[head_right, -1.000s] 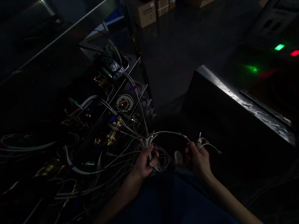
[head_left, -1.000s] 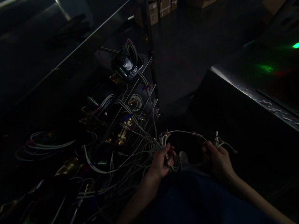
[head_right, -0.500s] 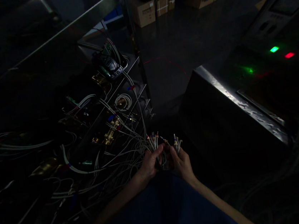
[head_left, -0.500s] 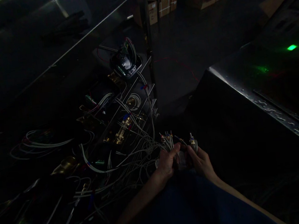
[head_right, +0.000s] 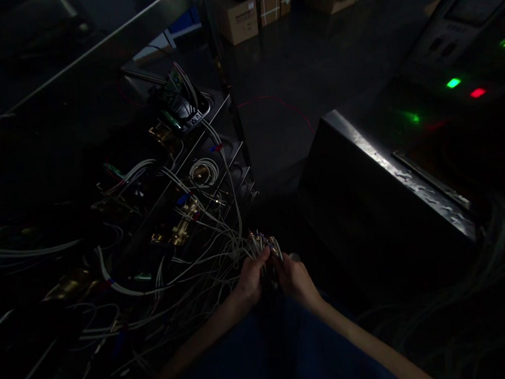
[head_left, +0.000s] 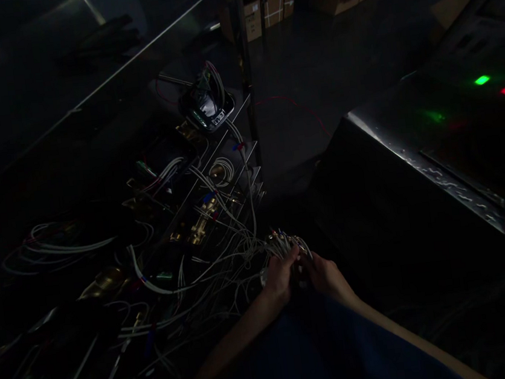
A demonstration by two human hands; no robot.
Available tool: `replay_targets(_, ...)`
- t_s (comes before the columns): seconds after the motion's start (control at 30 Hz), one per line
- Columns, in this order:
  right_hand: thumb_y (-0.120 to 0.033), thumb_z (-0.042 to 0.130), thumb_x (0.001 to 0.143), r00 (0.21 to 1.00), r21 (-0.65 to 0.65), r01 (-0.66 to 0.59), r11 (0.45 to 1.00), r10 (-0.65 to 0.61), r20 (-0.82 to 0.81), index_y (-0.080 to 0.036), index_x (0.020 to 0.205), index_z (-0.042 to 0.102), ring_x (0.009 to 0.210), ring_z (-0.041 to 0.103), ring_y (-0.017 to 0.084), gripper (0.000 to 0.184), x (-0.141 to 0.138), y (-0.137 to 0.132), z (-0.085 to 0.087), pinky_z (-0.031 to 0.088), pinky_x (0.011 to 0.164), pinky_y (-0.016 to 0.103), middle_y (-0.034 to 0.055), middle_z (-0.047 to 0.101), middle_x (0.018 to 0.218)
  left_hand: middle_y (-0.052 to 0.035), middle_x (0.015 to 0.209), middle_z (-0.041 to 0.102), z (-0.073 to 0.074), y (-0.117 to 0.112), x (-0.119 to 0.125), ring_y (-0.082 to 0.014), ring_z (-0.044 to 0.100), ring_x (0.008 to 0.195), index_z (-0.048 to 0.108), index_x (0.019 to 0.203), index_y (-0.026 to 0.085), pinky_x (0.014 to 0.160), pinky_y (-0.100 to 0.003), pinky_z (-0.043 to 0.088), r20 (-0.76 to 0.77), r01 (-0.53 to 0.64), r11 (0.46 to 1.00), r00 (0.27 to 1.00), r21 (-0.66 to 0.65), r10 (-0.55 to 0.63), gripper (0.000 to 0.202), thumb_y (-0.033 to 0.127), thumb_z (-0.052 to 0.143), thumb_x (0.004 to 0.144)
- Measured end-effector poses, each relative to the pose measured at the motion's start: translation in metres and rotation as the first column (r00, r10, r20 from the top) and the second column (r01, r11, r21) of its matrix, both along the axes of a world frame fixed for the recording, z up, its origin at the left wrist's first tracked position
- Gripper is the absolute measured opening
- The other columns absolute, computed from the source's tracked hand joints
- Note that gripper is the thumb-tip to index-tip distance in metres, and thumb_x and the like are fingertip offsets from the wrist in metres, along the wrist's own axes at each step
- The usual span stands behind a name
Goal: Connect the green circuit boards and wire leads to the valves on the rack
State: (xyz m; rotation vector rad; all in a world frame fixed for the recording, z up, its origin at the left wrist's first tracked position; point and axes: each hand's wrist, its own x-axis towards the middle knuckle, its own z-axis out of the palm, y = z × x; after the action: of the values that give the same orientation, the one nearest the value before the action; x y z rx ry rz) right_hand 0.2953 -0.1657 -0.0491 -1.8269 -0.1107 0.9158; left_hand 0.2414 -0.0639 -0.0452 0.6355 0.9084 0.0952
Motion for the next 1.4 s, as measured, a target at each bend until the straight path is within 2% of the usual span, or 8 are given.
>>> replay_targets(0.17,-0.042,0.060,0.073,0.983,-0.001,-0.145,0.989,0.144,0.110,-0.022,0.066,0.060,0.044,0.045,0.012,0.020,0.004,0.001,0.004,0.032,0.043,0.024,0.0004,0.055,0.052,-0.0027,0.074,0.068,0.004,0.000,-0.001,-0.0161,0.060,0.068,0.066,0.076,0.015,0.068,-0.028,0.045,0.001,0.012,1.000,1.000,0.011,-0.012,0.034,0.026,0.083,0.048)
replay_targets(0.47,-0.051,0.037,0.089,0.894,-0.121,-0.312,0.942,0.335,0.299,-0.017,0.094,0.064,0.061,0.060,0.017,0.044,-0.001,-0.010,-0.003,0.043,0.052,0.025,0.0066,0.067,0.073,-0.0037,0.072,0.065,-0.002,0.001,0.002,-0.0161,0.059,0.065,0.065,0.081,0.014,0.063,-0.028,0.044,-0.109,-0.068,0.996,0.991,0.056,0.074,0.048,0.049,0.079,0.052)
replay_targets(0.87,-0.025,0.038,0.094,0.357,-0.662,-0.632,0.403,0.910,0.213,-0.016,0.095,0.064,0.071,0.066,0.022,0.028,-0.006,0.001,0.022,0.040,0.051,0.027,0.0121,0.069,0.089,-0.0027,0.058,0.062,0.003,0.010,0.000,-0.0115,0.055,0.050,0.063,0.067,0.011,0.049,-0.023,0.040,-0.103,0.036,0.999,0.994,0.032,-0.033,0.042,0.048,0.078,0.053)
replay_targets(0.93,-0.025,0.038,0.093,0.391,-0.633,-0.630,0.451,0.888,0.244,-0.017,0.091,0.064,0.069,0.065,0.021,0.028,-0.009,-0.001,0.019,0.038,0.052,0.027,0.0114,0.069,0.086,-0.0004,0.055,0.060,0.004,0.016,0.000,-0.0095,0.053,0.047,0.061,0.064,0.012,0.049,-0.022,0.039,-0.080,0.010,0.999,0.997,0.049,-0.006,0.041,0.046,0.080,0.051)
replay_targets(1.0,-0.033,0.039,0.093,0.566,-0.516,-0.595,0.617,0.777,0.277,-0.017,0.080,0.062,0.063,0.062,0.018,0.031,-0.008,-0.003,0.019,0.037,0.051,0.026,0.0094,0.067,0.076,0.0010,0.054,0.058,0.004,0.020,0.000,-0.0084,0.051,0.047,0.060,0.063,0.013,0.049,-0.021,0.038,-0.059,0.012,0.997,0.998,0.071,-0.008,0.039,0.044,0.080,0.052)
replay_targets(1.13,-0.062,0.039,0.084,0.989,-0.048,-0.144,0.988,0.142,-0.043,-0.017,0.074,0.057,0.046,0.048,0.012,0.049,0.011,0.005,0.023,0.036,0.045,0.025,0.0011,0.054,0.056,0.0006,0.057,0.059,0.004,0.023,-0.008,-0.0101,0.053,0.051,0.060,0.063,0.013,0.054,-0.023,0.042,-0.007,0.074,0.992,0.997,0.103,-0.074,0.036,0.042,0.079,0.054)
replay_targets(1.23,-0.065,0.059,0.067,0.923,0.082,0.155,0.984,-0.115,-0.368,-0.017,0.071,0.054,0.039,0.036,0.007,0.049,0.028,0.019,0.024,0.030,0.039,0.022,-0.0059,0.042,0.049,0.0010,0.055,0.057,0.006,0.023,-0.014,-0.0093,0.051,0.051,0.060,0.061,0.013,0.055,-0.023,0.042,0.106,0.205,0.964,0.969,0.171,-0.225,0.030,0.038,0.077,0.060)
replay_targets(1.4,-0.058,0.067,0.060,0.944,0.116,0.107,0.987,-0.065,-0.323,-0.018,0.062,0.051,0.040,0.037,0.008,0.043,0.025,0.027,0.026,0.028,0.039,0.022,-0.0052,0.043,0.047,-0.0014,0.066,0.065,0.004,0.025,-0.017,-0.0125,0.058,0.058,0.066,0.078,0.013,0.061,-0.026,0.046,0.072,0.215,0.960,0.970,0.180,-0.231,0.030,0.036,0.077,0.062)
